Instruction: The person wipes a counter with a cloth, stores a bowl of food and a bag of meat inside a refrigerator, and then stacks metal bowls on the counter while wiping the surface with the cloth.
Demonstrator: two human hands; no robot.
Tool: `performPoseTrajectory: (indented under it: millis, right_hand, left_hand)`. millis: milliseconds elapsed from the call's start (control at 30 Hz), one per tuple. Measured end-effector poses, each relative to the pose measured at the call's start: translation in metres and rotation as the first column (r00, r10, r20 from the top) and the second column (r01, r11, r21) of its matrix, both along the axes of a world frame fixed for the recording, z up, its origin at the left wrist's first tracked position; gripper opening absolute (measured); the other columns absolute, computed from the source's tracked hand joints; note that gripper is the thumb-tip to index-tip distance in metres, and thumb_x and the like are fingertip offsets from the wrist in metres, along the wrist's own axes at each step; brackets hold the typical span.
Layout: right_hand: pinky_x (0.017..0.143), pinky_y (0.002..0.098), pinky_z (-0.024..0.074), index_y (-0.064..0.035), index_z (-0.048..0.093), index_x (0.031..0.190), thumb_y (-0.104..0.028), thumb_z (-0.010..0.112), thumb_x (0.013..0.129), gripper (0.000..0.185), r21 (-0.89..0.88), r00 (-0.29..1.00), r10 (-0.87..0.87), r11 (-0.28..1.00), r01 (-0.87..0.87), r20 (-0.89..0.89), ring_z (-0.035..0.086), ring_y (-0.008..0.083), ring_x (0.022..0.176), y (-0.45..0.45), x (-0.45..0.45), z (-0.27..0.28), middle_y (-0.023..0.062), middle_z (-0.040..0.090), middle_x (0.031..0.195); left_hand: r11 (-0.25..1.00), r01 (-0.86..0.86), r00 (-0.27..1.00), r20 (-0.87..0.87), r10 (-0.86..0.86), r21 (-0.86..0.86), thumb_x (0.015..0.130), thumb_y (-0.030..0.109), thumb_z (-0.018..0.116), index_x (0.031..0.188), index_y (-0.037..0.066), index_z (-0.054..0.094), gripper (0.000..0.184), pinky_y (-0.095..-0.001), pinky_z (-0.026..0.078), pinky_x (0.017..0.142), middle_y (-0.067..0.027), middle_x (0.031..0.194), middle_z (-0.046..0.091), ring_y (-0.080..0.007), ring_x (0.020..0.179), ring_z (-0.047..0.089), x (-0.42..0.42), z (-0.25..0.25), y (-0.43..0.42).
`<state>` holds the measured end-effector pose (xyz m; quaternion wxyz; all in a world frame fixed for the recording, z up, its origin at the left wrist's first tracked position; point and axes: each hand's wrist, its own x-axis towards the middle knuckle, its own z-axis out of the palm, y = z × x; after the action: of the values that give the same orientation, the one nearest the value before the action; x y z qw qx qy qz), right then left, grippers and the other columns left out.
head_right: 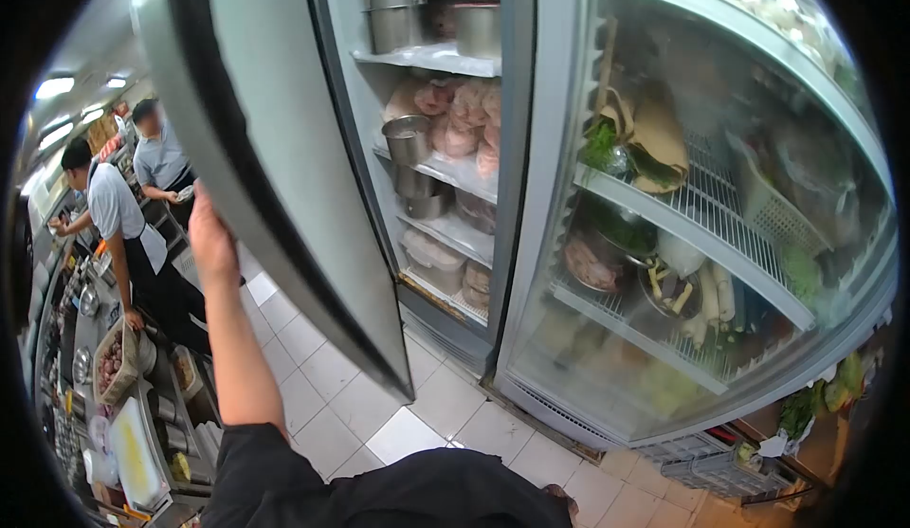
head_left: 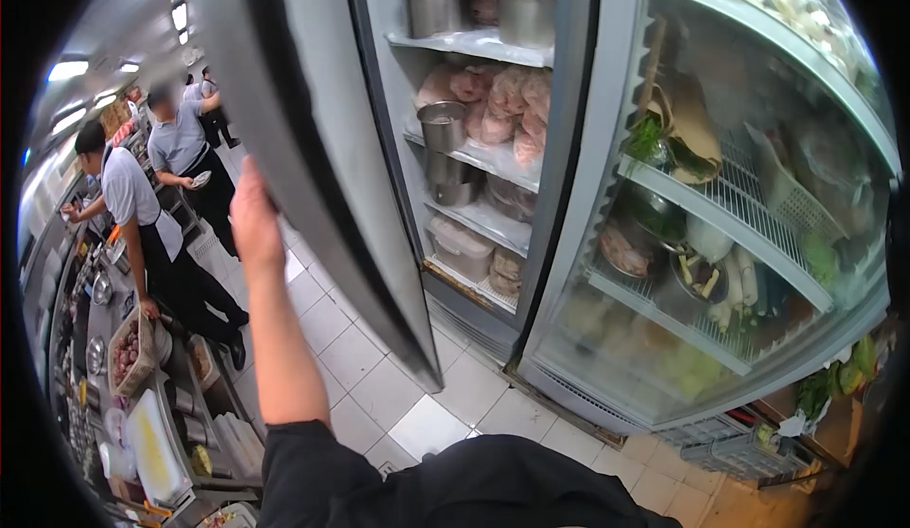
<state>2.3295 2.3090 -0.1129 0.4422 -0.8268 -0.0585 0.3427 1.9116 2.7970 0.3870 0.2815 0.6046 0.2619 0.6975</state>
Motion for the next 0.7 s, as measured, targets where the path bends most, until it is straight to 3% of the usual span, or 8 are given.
performPoseTrajectory:
  millis: [33,67,267,367,400,467,567,700]
  right_hand:
    - [0.074,0.0415,0.0529,0.0015,0.066,0.113,-0.029,0.067,0.079,0.046,-0.003,1.0,0.025,1.0,-0.025,0.019,0.068,0.03,0.084,0.005,-0.003,0.004,0.0151,0.07,0.094]
    - [0.075,0.0416,0.0529,0.0018,0.066,0.114,-0.029,0.067,0.078,0.047,-0.007,0.998,0.048,0.999,-0.048,0.037,0.068,0.0302,0.085,0.009,-0.007,0.008,0.0155,0.07,0.095]
    - [0.079,0.0426,0.0532,0.0034,0.065,0.116,-0.028,0.068,0.076,0.051,-0.03,0.978,0.116,0.993,-0.112,0.172,0.069,0.0318,0.089,0.04,-0.036,0.037,0.0181,0.071,0.098]
    - [0.081,0.043,0.0534,0.0041,0.065,0.117,-0.028,0.069,0.075,0.053,-0.05,0.96,0.129,0.992,-0.12,0.25,0.069,0.0325,0.091,0.056,-0.048,0.049,0.0195,0.071,0.099]
    - [0.081,0.0432,0.0534,0.0044,0.065,0.117,-0.028,0.069,0.074,0.054,-0.054,0.953,0.131,0.991,-0.121,0.273,0.069,0.0328,0.091,0.065,-0.054,0.055,0.0199,0.071,0.1]
    - [0.08,0.0434,0.0536,0.0013,0.066,0.116,-0.029,0.072,0.072,0.054,-0.168,0.928,0.188,0.976,-0.139,0.323,0.069,0.0341,0.09,0.093,-0.05,0.062,0.0204,0.071,0.099]
    - [0.078,0.044,0.054,-0.0035,0.069,0.111,-0.03,0.075,0.068,0.051,-0.275,0.824,0.326,0.937,-0.216,0.463,0.07,0.036,0.088,0.138,-0.038,0.066,0.021,0.072,0.097]
    - [0.073,0.0445,0.0531,-0.0064,0.072,0.1,-0.032,0.073,0.07,0.04,-0.305,0.699,0.461,0.887,-0.346,0.547,0.069,0.0368,0.082,0.208,-0.053,0.147,0.0205,0.071,0.091]
  left_hand:
    - [0.988,-0.002,0.998,0.068,-0.009,0.155,0.107,0.034,0.042,0.137,-0.003,0.05,0.048,-0.0301,0.045,0.099,-0.0093,0.128,0.06,-0.017,0.113,0.058,-0.025,-0.01,0.008]
    - [0.988,-0.095,0.992,-0.072,0.104,0.12,0.107,0.032,0.041,0.142,-0.004,0.045,0.05,-0.0319,0.039,0.106,-0.0116,0.139,0.054,-0.0191,0.124,0.053,-0.059,-0.019,0.01]
    - [0.95,-0.271,0.937,0.186,0.297,-0.153,0.106,0.042,0.044,0.143,-0.001,0.046,0.057,-0.0307,0.039,0.105,-0.0072,0.135,0.057,-0.0173,0.123,0.053,-0.173,-0.044,0.017]
    - [0.931,-0.171,0.903,0.327,0.279,-0.322,0.107,0.036,0.04,0.149,-0.002,0.037,0.057,-0.0322,0.027,0.116,-0.0127,0.153,0.041,-0.0218,0.142,0.037,-0.194,-0.052,0.009]
    - [0.939,-0.152,0.902,0.345,0.26,-0.31,0.107,0.036,0.04,0.149,-0.002,0.037,0.057,-0.0322,0.027,0.116,-0.0127,0.153,0.041,-0.0218,0.142,0.037,-0.211,-0.067,0.015]
    - [0.878,-0.463,0.885,-0.118,0.451,-0.116,0.107,0.038,0.038,0.146,-0.004,0.041,0.057,-0.033,0.029,0.115,-0.0143,0.152,0.042,-0.0237,0.141,0.04,-0.246,-0.095,0.04]
    - [0.718,-0.695,0.711,-0.121,0.693,0.033,0.103,0.022,0.052,0.136,-0.001,0.052,0.04,-0.0325,0.042,0.101,-0.013,0.133,0.056,-0.0215,0.118,0.055,-0.234,-0.073,0.004]
    - [0.841,-0.492,0.852,-0.075,0.519,0.224,0.095,0.011,0.058,0.129,0.001,0.057,0.035,-0.0353,0.044,0.096,-0.0127,0.129,0.057,-0.0243,0.114,0.054,-0.175,-0.094,-0.023]
